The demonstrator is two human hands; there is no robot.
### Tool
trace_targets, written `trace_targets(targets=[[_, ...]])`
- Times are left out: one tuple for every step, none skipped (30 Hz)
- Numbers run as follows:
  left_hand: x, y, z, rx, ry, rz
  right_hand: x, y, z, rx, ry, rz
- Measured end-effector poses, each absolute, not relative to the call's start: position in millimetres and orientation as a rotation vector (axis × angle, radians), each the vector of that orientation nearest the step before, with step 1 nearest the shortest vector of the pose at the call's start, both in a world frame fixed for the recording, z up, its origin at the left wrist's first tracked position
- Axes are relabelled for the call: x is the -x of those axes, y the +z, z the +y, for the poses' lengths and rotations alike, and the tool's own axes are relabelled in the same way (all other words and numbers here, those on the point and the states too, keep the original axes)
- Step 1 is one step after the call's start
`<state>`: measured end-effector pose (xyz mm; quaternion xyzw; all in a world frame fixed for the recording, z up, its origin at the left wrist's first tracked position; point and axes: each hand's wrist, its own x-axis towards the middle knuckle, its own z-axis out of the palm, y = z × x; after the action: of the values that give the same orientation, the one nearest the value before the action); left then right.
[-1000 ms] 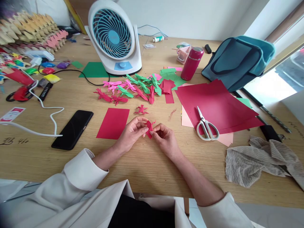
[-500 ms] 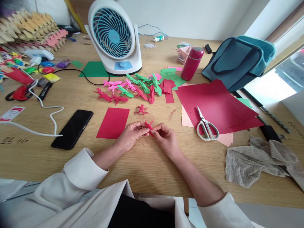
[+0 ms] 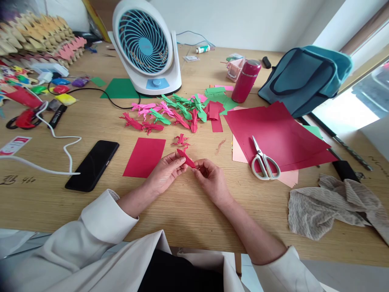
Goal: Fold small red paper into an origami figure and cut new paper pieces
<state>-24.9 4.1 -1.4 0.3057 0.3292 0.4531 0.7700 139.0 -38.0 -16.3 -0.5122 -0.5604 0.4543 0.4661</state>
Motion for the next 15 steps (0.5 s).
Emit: trace_targets(targets=[[24.8,-0.6,3.9,-0.665,0.976,0.713,-139.3,-16.4,-37.9,1.271,1.103,-1.395],[24.8,0.2,3.7,-0.665,0.970,0.714,-139.5,-16.6,-37.9,1.286,1.089,-1.414],[24.7,0.8,3.6,-0.665,0.966,0.717,-139.8,-16.9,-37.9,1.298,1.077,-1.426],[24.6,1.2,3.5,-0.663,0.964,0.723,-140.1,-17.2,-38.0,1.305,1.070,-1.434],[24.6,1.2,3.6,-0.660,0.964,0.732,-140.3,-17.3,-38.1,1.306,1.065,-1.438],[24.7,1.0,3.7,-0.656,0.965,0.745,-140.5,-17.3,-38.3,1.303,1.056,-1.446],[24.8,0.4,4.0,-0.650,0.966,0.757,-140.6,-17.1,-38.6,1.295,1.041,-1.460],[25.0,-0.2,4.3,-0.644,0.967,0.769,-140.6,-16.7,-38.8,1.282,1.019,-1.484],[25.2,-1.0,4.7,-0.638,0.966,0.779,-140.5,-16.0,-39.2,1.266,0.990,-1.516],[25.6,-1.6,5.0,-0.635,0.964,0.787,-140.3,-15.1,-39.5,1.248,0.961,-1.552],[25.9,-2.2,5.3,-0.635,0.962,0.794,-140.1,-14.0,-39.8,1.228,0.932,-1.586],[26.3,-2.5,5.6,-0.639,0.959,0.800,-139.9,-13.0,-40.1,1.212,0.910,-1.615],[26.6,-2.5,5.8,-0.644,0.956,0.805,-139.6,-11.9,-40.4,1.204,0.891,-1.639],[27.0,-2.5,5.9,-0.649,0.954,0.809,-139.4,-11.0,-40.7,1.201,0.877,-1.659],[27.2,-2.3,6.0,-0.655,0.951,0.811,-139.2,-10.1,-41.0,1.204,0.865,-1.675]])
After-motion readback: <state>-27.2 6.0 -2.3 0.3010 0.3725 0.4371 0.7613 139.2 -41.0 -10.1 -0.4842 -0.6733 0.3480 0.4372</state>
